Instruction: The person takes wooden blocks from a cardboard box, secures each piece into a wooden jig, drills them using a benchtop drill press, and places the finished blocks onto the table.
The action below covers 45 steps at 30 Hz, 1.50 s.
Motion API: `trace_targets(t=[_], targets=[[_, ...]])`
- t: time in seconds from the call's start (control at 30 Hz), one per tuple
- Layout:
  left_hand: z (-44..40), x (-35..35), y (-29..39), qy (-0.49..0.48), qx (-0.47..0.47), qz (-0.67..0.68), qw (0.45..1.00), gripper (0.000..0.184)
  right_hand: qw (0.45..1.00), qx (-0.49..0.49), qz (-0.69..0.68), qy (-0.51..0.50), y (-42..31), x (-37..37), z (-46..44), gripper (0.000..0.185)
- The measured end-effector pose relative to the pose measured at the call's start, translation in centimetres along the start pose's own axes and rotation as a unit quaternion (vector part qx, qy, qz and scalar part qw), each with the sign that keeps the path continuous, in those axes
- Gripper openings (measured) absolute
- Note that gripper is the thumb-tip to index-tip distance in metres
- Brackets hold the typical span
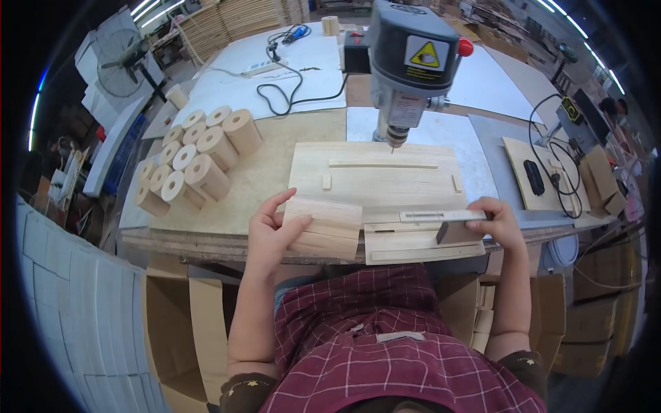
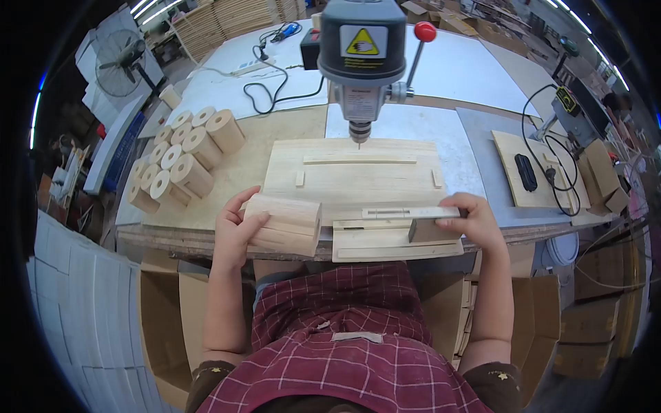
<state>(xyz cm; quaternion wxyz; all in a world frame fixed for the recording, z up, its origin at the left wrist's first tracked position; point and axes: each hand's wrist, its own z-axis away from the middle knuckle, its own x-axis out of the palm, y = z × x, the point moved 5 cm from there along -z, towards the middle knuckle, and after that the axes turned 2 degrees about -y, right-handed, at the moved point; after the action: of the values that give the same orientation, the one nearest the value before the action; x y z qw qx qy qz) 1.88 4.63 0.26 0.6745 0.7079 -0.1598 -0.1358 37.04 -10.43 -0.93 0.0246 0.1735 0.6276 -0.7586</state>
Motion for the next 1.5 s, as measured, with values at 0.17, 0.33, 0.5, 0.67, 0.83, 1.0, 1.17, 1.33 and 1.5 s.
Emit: trace_targets(t=[0.17,0.33,0.5,0.67,0.83,1.0,1.17,1.33,1.5], targets=[[1.5,0.2,-1.1,0.039,-0.071,0.035,0.996,0.046,0.972,-0.209,0.1,0.045,-4.4,3.9,3.0,0.027],[2.6,1.7,-1.7,0.036,-0.089,0.071,0.993,0.046,0.969,-0.228,0.069,0.059,-4.3,6.1,3.7,0.026],[3.0,4.1,-2.7,-0.047,-0.153,0.228,0.961,0.032,0.975,-0.209,0.061,0.041,-3.8,7.6,3.0,0.024],[2.2,6.0,-3.4,-0.073,-0.145,0.237,0.958,0.044,0.975,-0.207,0.065,0.056,-3.5,7.0,1.6,0.025],[-1.3,8.0,-3.0,-0.13,-0.075,0.128,0.98,0.061,0.964,-0.214,0.108,0.112,-2.7,5.3,-1.6,0.025],[-6.1,10.0,-5.7,-0.149,0.046,0.012,0.988,0.073,0.961,-0.192,0.134,0.146,-0.6,3.2,-6.0,0.028],[-7.5,10.3,-6.2,-0.055,0.055,-0.199,0.977,0.072,0.957,-0.195,0.164,0.139,-0.3,2.2,-9.2,0.028],[-7.6,10.3,-6.9,-0.059,0.02,0.0,0.998,0.075,0.944,-0.235,0.182,0.14,-1.6,3.4,-10.9,0.029],[-8.0,9.7,-7.3,-0.071,0.059,0.08,0.992,0.083,0.935,-0.253,0.205,0.139,-1.8,4.8,-11.3,0.032]])
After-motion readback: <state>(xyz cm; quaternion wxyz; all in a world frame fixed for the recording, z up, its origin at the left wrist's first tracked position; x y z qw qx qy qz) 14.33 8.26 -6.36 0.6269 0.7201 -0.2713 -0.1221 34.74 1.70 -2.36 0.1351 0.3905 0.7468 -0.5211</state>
